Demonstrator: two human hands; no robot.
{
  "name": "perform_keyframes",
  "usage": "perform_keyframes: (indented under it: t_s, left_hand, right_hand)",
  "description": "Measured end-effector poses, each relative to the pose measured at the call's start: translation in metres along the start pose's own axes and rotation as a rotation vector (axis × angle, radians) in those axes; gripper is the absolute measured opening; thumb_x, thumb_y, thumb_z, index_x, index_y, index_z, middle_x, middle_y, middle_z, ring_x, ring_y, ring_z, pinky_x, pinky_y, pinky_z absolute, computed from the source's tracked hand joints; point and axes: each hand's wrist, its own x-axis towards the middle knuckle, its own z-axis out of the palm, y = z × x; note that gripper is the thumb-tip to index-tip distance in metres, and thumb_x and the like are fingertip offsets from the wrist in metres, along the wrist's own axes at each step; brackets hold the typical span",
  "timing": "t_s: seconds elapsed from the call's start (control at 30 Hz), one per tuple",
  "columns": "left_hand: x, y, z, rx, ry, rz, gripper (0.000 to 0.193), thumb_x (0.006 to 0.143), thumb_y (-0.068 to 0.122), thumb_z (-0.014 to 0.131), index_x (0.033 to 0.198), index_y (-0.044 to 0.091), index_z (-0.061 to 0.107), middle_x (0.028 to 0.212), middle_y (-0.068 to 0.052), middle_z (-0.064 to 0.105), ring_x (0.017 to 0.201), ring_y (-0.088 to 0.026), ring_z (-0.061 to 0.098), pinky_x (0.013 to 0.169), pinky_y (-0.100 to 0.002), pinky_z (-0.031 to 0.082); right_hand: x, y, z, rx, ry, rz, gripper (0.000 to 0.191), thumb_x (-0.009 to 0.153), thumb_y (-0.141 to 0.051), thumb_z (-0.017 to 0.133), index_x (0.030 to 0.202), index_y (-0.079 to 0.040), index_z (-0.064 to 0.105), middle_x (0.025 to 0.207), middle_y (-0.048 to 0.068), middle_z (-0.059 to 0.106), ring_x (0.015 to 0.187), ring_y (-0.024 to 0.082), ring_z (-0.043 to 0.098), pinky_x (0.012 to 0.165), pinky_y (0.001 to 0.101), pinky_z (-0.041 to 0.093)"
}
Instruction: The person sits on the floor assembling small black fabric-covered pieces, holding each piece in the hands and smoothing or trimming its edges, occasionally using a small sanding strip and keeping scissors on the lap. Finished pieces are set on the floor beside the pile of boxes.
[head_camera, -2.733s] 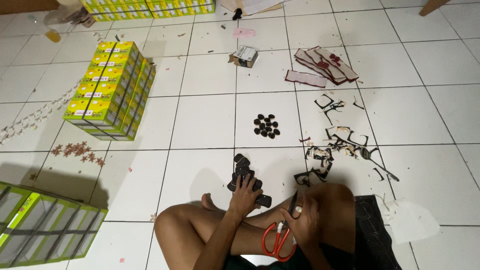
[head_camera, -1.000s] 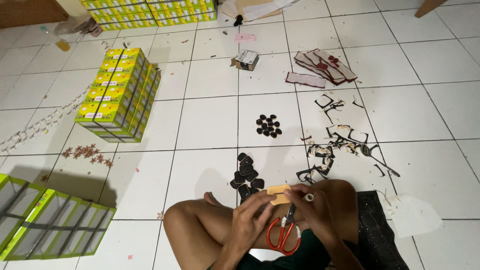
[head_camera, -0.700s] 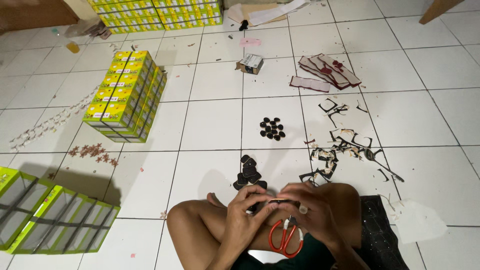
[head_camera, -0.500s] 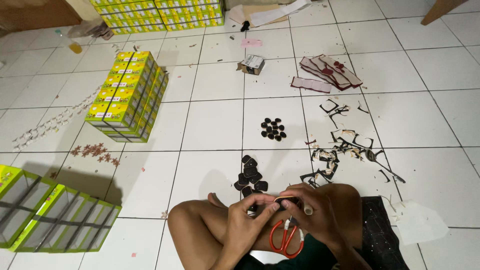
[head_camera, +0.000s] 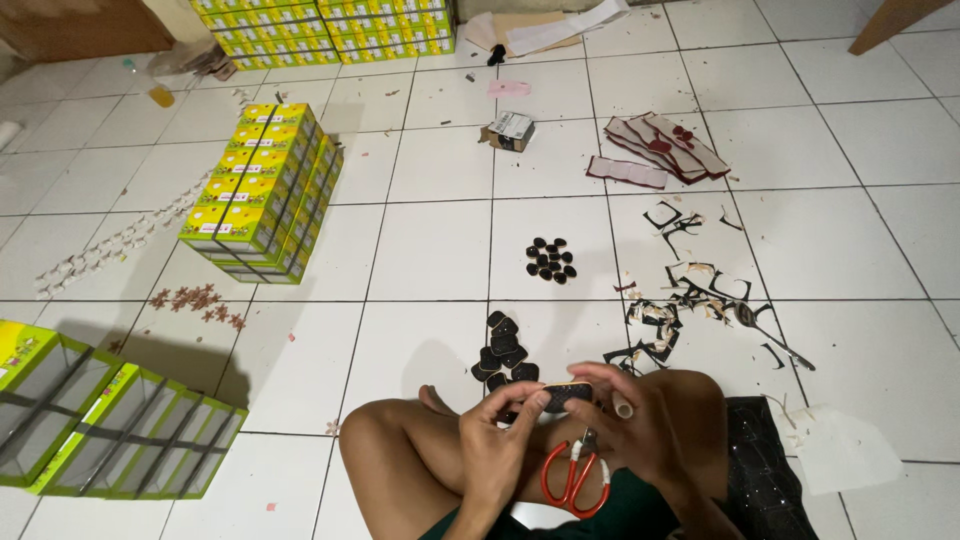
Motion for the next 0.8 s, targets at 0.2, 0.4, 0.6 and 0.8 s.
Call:
perform_keyframes:
  t_s: [0.2, 0.4, 0.6, 0.8]
  left_hand:
    - [0.003, -0.007, -0.003, 0.001, -0.021, 0.078, 0.029, 0.084, 0.011, 0.081, 0.111, 0.005, 0.076, 0.091, -0.003, 0.075, 0.078, -0.009, 0.067, 0.070, -0.022, 0.056]
    - [0.004, -0.004, -0.010, 0.128, -0.062, 0.245, 0.020, 0.086, 0.006, 0.081, 0.105, 0.001, 0.080, 0.088, -0.009, 0.080, 0.079, -0.013, 0.073, 0.073, -0.023, 0.058]
    - [0.001, -0.012, -0.013, 0.004, -0.106, 0.188, 0.014, 0.085, 0.000, 0.079, 0.099, -0.002, 0.078, 0.099, -0.010, 0.081, 0.085, -0.014, 0.078, 0.077, -0.024, 0.062]
    - [-0.001, -0.029, 0.003, -0.369, -0.006, 0.040, 0.014, 0.083, -0.009, 0.077, 0.096, -0.008, 0.074, 0.106, -0.015, 0.077, 0.096, -0.018, 0.076, 0.089, -0.029, 0.063]
  right_hand:
    - [0.000, 0.017, -0.003, 0.019, 0.020, 0.183, 0.019, 0.086, -0.009, 0.080, 0.102, 0.002, 0.076, 0.084, 0.008, 0.070, 0.071, 0.008, 0.059, 0.061, 0.0246, 0.046]
    - [-0.002, 0.015, -0.001, -0.031, 0.047, 0.093, 0.022, 0.082, -0.003, 0.077, 0.104, -0.002, 0.078, 0.086, 0.005, 0.081, 0.072, 0.006, 0.069, 0.062, 0.0229, 0.053]
    - [-0.006, 0.017, -0.003, -0.090, 0.071, -0.139, 0.022, 0.079, -0.002, 0.079, 0.101, -0.003, 0.077, 0.093, 0.008, 0.080, 0.071, 0.011, 0.069, 0.062, 0.0220, 0.052]
    - [-0.009, 0.019, 0.011, 0.010, 0.192, -0.037, 0.015, 0.087, -0.006, 0.076, 0.102, 0.000, 0.078, 0.096, 0.008, 0.081, 0.076, 0.009, 0.069, 0.071, 0.0230, 0.055]
